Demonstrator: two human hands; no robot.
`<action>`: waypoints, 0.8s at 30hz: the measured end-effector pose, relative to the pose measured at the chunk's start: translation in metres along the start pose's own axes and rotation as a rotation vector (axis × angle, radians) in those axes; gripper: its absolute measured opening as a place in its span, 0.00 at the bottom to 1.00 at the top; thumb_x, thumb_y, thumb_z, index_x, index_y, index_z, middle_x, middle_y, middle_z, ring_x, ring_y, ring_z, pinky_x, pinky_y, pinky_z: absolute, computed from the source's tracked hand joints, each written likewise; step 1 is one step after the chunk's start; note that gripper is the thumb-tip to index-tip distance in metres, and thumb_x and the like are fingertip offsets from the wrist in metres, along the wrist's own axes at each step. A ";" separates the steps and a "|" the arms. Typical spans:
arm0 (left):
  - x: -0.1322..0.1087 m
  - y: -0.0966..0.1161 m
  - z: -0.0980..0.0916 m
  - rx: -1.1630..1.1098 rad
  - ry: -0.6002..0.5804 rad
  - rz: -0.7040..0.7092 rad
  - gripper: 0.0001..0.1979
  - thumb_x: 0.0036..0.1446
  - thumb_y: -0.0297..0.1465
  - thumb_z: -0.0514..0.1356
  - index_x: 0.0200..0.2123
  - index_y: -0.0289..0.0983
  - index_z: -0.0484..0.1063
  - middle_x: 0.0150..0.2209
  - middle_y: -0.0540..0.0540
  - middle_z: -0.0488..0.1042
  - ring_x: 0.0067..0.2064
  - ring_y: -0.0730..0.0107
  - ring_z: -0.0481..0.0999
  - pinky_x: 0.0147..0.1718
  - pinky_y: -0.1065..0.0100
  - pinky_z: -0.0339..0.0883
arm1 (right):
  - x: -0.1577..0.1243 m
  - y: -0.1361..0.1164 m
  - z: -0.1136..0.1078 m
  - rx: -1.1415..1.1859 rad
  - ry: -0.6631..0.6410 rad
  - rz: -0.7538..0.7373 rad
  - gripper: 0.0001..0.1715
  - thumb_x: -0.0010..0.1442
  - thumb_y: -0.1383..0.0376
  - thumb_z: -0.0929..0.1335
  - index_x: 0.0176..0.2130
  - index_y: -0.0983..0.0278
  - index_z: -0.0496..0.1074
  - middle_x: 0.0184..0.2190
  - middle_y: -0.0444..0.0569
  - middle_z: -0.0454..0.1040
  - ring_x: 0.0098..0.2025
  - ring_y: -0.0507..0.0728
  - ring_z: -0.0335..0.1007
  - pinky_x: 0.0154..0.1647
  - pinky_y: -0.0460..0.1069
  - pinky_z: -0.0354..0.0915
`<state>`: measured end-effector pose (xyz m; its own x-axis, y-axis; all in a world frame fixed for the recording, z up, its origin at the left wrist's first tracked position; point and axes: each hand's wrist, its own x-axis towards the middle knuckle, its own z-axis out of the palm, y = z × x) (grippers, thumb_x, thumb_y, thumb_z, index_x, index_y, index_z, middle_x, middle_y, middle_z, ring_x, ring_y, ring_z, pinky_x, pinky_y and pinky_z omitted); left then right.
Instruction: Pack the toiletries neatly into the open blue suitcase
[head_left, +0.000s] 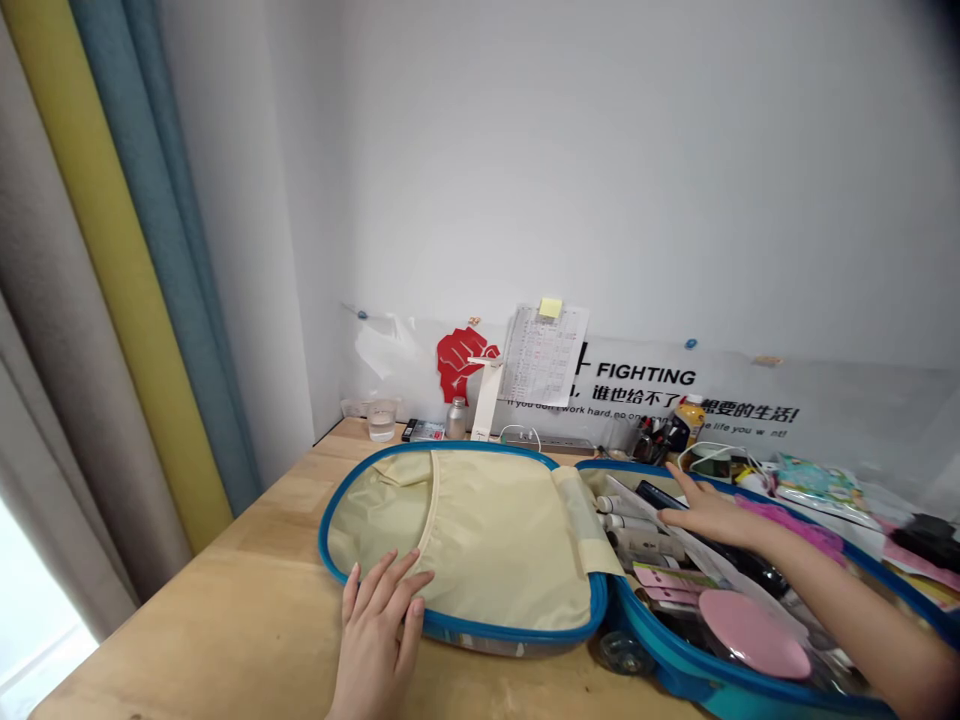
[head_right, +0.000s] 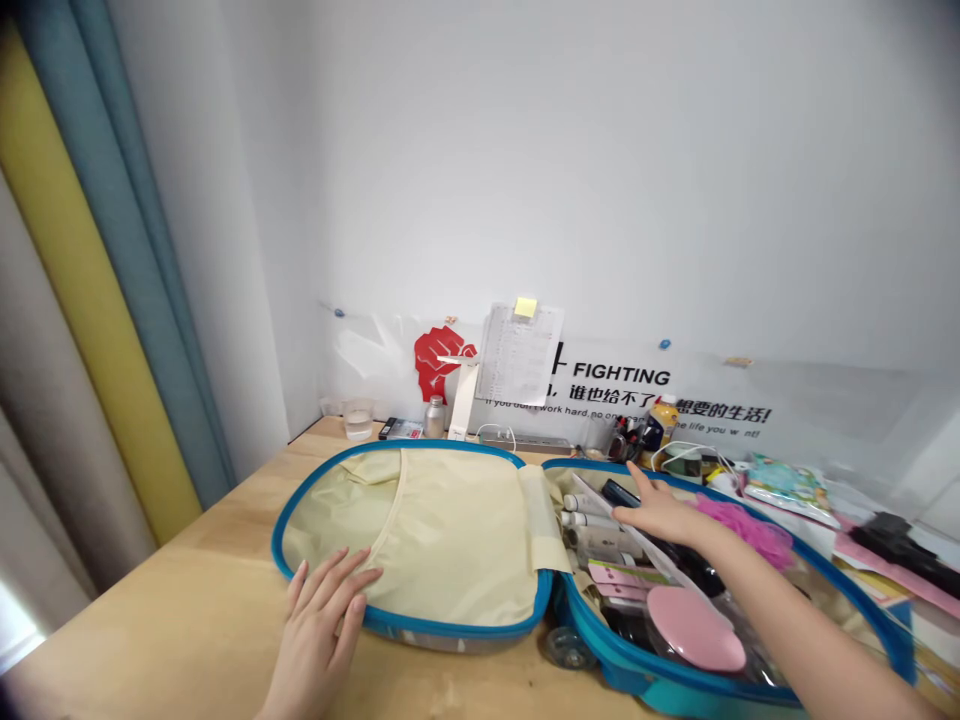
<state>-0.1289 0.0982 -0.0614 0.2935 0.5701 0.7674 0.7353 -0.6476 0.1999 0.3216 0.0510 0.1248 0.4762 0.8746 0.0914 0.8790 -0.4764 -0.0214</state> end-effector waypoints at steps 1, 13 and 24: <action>0.000 0.000 0.000 0.003 0.005 0.005 0.14 0.63 0.31 0.53 0.46 0.49 0.76 0.51 0.52 0.77 0.55 0.63 0.72 0.64 0.55 0.43 | 0.001 -0.001 -0.002 -0.007 -0.009 0.021 0.52 0.52 0.53 0.66 0.68 0.71 0.49 0.57 0.72 0.66 0.56 0.76 0.68 0.52 0.63 0.65; 0.000 0.002 -0.002 0.023 0.010 0.022 0.15 0.63 0.31 0.53 0.49 0.48 0.74 0.51 0.51 0.77 0.55 0.64 0.72 0.64 0.56 0.42 | -0.018 -0.077 -0.072 -0.035 0.105 -0.221 0.53 0.55 0.49 0.62 0.70 0.65 0.39 0.67 0.67 0.50 0.59 0.78 0.63 0.51 0.64 0.66; 0.001 0.004 -0.005 -0.027 -0.044 -0.029 0.13 0.62 0.29 0.54 0.44 0.48 0.75 0.50 0.52 0.77 0.55 0.64 0.72 0.63 0.55 0.49 | -0.011 -0.256 0.027 0.015 -0.023 -0.892 0.51 0.49 0.58 0.67 0.68 0.59 0.49 0.67 0.58 0.51 0.63 0.69 0.56 0.62 0.64 0.53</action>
<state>-0.1284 0.0932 -0.0567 0.2990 0.6102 0.7337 0.7276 -0.6433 0.2384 0.0922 0.1653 0.1024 -0.3853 0.9208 0.0601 0.9227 0.3838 0.0351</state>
